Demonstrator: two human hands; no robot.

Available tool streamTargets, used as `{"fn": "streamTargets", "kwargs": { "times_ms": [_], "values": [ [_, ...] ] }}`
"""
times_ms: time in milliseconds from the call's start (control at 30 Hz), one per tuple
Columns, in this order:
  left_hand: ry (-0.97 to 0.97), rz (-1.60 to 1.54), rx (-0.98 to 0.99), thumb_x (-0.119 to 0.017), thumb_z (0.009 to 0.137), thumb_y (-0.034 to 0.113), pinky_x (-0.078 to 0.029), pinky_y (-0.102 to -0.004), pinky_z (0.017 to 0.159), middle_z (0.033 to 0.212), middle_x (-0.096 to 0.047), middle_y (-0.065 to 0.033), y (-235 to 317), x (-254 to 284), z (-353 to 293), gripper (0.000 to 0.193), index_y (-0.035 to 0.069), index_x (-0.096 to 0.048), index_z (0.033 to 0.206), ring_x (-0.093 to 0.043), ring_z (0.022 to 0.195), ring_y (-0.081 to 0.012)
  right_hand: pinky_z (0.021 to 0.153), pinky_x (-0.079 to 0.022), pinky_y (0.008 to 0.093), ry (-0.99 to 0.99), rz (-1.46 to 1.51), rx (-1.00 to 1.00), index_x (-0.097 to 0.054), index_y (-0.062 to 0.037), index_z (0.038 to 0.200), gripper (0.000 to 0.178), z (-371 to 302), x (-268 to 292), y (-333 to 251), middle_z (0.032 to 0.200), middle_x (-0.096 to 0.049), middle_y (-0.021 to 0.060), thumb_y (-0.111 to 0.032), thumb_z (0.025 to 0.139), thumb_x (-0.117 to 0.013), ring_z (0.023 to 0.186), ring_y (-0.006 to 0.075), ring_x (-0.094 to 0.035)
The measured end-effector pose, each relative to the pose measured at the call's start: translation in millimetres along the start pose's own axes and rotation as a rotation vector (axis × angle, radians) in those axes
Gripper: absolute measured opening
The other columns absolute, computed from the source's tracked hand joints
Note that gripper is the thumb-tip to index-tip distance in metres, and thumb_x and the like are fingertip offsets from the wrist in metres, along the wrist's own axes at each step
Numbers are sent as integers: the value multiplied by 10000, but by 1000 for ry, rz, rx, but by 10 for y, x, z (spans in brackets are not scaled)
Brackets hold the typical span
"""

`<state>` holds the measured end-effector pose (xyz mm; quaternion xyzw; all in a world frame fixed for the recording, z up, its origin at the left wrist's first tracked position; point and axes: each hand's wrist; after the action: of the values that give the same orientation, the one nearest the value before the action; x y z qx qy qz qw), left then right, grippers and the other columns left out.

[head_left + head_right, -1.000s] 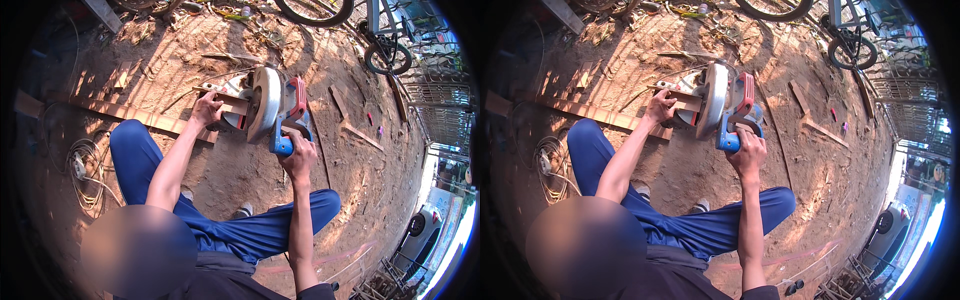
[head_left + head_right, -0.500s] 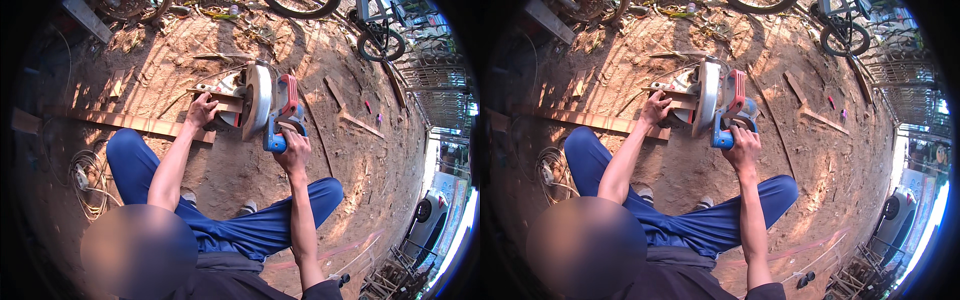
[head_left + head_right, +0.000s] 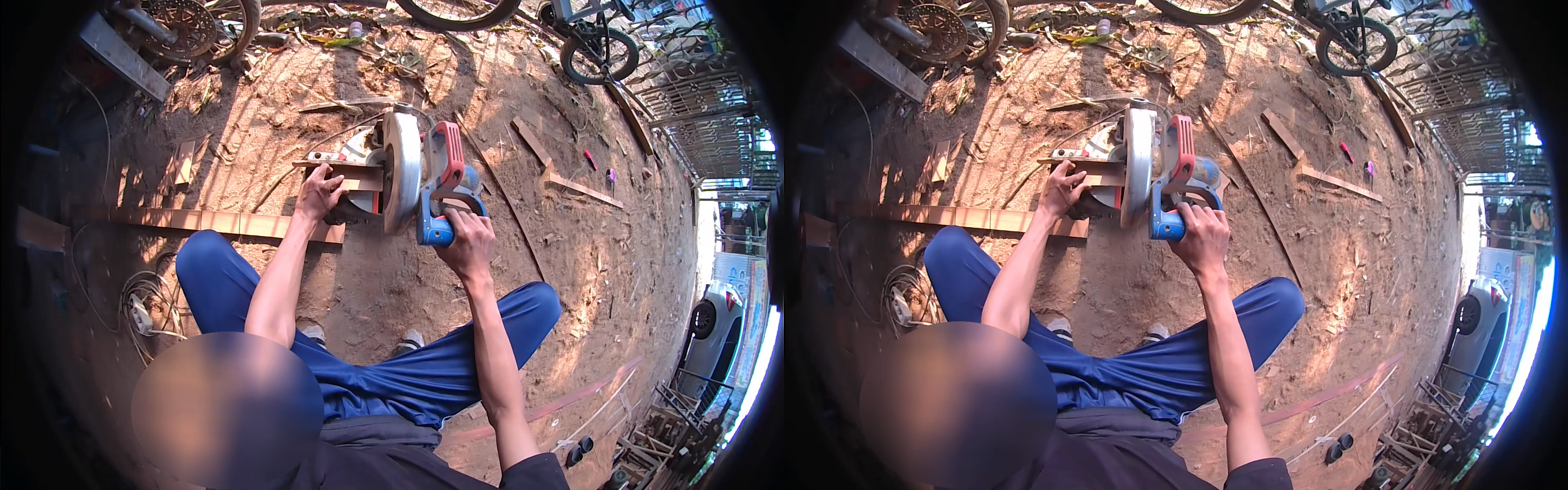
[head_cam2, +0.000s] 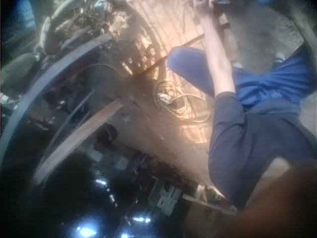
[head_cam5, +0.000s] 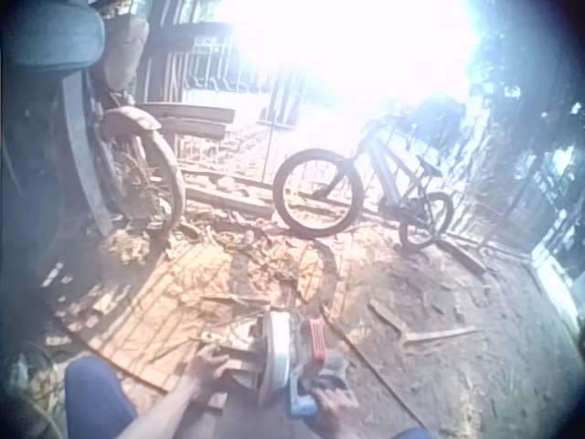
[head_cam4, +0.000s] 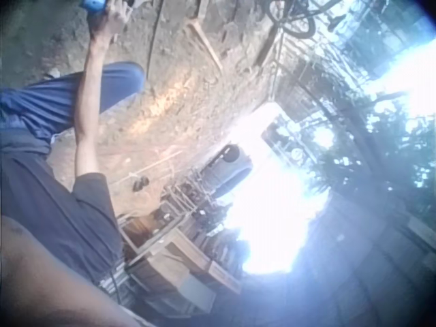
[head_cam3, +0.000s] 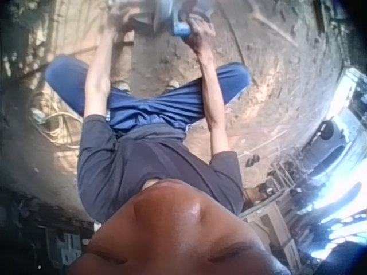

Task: The person uses a miter saw to cut wooden blocks. They position a long piece of wood against the saw fence, lower the blade to make cuts, and then pick up the resulting small rectangular pieces.

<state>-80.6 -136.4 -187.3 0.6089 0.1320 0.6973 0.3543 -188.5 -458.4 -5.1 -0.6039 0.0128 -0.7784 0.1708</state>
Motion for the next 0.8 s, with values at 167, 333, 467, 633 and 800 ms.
{"fn": "streamTargets", "kwargs": {
  "times_ms": [167, 333, 467, 633, 800],
  "values": [
    [25, 24, -17, -861, 782, 218, -565, -416, 981, 1204, -661, -230, -47, -18, -37, 353, 83, -794, 1102, -664, 1118, -372, 799, -506, 386, 33, 22, 34, -723, -130, 1028, 327, 18, 17, -26, 868, -710, 41, -249, 727, -769, 824, 233, -679],
    [-3, 3, -3, -854, 790, 218, -564, -419, 980, 1217, -656, -241, -73, -33, -51, 357, 77, -787, 1110, -663, 1123, -375, 804, -506, 387, 10, 17, 14, -725, -132, 1040, 347, -2, 18, -8, 869, -710, 40, -250, 718, -774, 832, 231, -681],
    [52, 23, -45, -852, 791, 229, -568, -420, 961, 1195, -657, -229, -92, -35, -72, 351, 70, -784, 1097, -666, 1099, -367, 801, -506, 389, 17, 18, 22, -726, -134, 1045, 371, 12, 24, -34, 865, -709, 47, -257, 700, -785, 833, 235, -682],
    [35, 8, -1, -847, 792, 245, -564, -417, 970, 1203, -654, -232, -38, -54, -24, 359, 50, -784, 1087, -663, 1110, -367, 797, -505, 389, 39, 13, 7, -723, -138, 1033, 372, -27, -19, -16, 864, -707, 56, -256, 686, -789, 817, 241, -679],
    [39, -9, 30, -843, 796, 251, -558, -412, 985, 1205, -661, -222, -97, -70, -89, 353, 60, -791, 1088, -663, 1119, -353, 789, -501, 388, 57, -12, 19, -716, -140, 1017, 345, -59, -77, -42, 826, -690, 59, -253, 698, -781, 799, 247, -674]
  ]
}}
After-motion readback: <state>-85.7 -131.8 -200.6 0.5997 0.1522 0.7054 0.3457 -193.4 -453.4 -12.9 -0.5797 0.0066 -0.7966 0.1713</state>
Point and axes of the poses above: each hand's wrist, its own z-axis towards the middle knuckle, its own x-axis out of the back of the hand, y = z × x
